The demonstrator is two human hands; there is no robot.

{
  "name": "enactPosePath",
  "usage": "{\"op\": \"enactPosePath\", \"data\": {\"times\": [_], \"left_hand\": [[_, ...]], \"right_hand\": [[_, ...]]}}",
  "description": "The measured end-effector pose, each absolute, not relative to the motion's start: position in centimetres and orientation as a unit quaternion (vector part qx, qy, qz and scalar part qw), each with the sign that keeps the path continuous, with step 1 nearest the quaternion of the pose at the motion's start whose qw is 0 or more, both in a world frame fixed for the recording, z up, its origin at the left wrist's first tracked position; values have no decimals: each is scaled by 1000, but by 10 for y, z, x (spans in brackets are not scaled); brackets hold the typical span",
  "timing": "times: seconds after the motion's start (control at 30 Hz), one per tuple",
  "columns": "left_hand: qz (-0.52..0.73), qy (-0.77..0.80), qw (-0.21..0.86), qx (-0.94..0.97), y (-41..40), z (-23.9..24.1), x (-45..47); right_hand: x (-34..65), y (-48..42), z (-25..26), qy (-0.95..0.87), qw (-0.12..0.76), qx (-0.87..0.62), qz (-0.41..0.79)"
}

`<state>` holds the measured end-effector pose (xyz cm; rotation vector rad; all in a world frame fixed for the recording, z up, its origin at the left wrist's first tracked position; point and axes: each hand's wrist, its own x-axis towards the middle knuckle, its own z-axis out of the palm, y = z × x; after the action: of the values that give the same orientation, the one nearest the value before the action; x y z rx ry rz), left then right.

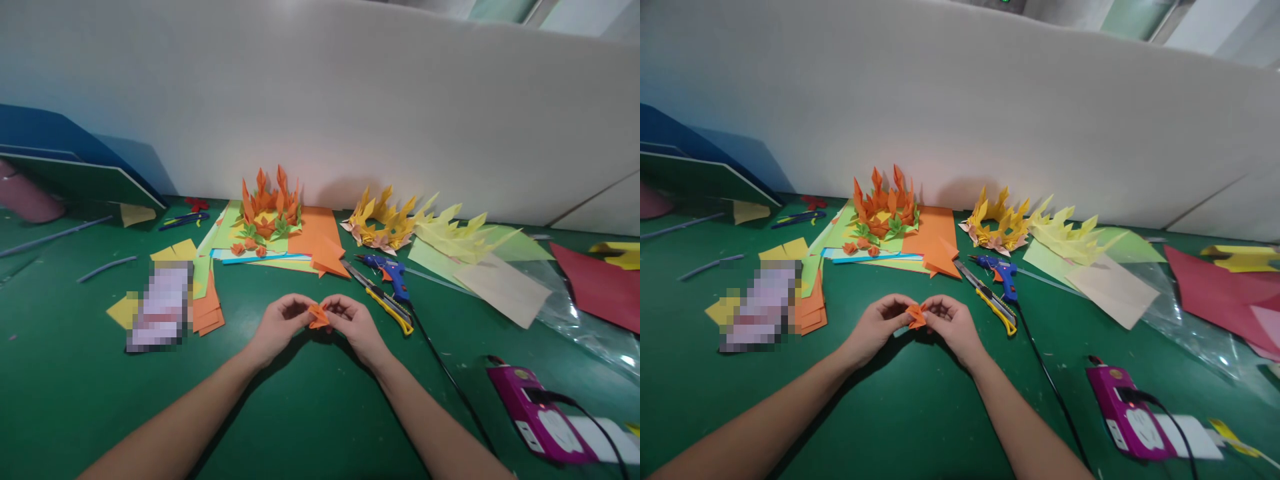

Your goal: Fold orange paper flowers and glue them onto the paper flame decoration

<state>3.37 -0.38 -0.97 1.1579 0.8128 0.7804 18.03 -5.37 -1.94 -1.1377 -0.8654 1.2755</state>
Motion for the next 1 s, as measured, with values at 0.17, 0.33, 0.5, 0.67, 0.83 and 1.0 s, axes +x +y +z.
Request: {"op": "enactPosePath", "data": {"times": [0.17, 0.33, 0.5, 0.67, 0.83, 1.0], "left_hand": [[366, 375, 645, 556, -5, -8, 33], [343, 395, 652, 549, -6, -5, 34], [302, 393, 703, 511, -4, -3, 34], [310, 397, 718, 480, -4, -4, 33], [353, 388, 731, 437, -8, -3, 33], [303, 367, 737, 480, -5, -1, 32]], "right_hand": [[180, -53, -18, -359, 571, -494, 549], [181, -54, -18, -359, 568, -492, 554], [182, -54, -19, -367, 561, -498, 551], [179, -54, -20, -368, 550, -502, 556], [177, -55, -20, -375, 545, -506, 554], [179, -56, -19, -394, 536, -498, 556]]}}
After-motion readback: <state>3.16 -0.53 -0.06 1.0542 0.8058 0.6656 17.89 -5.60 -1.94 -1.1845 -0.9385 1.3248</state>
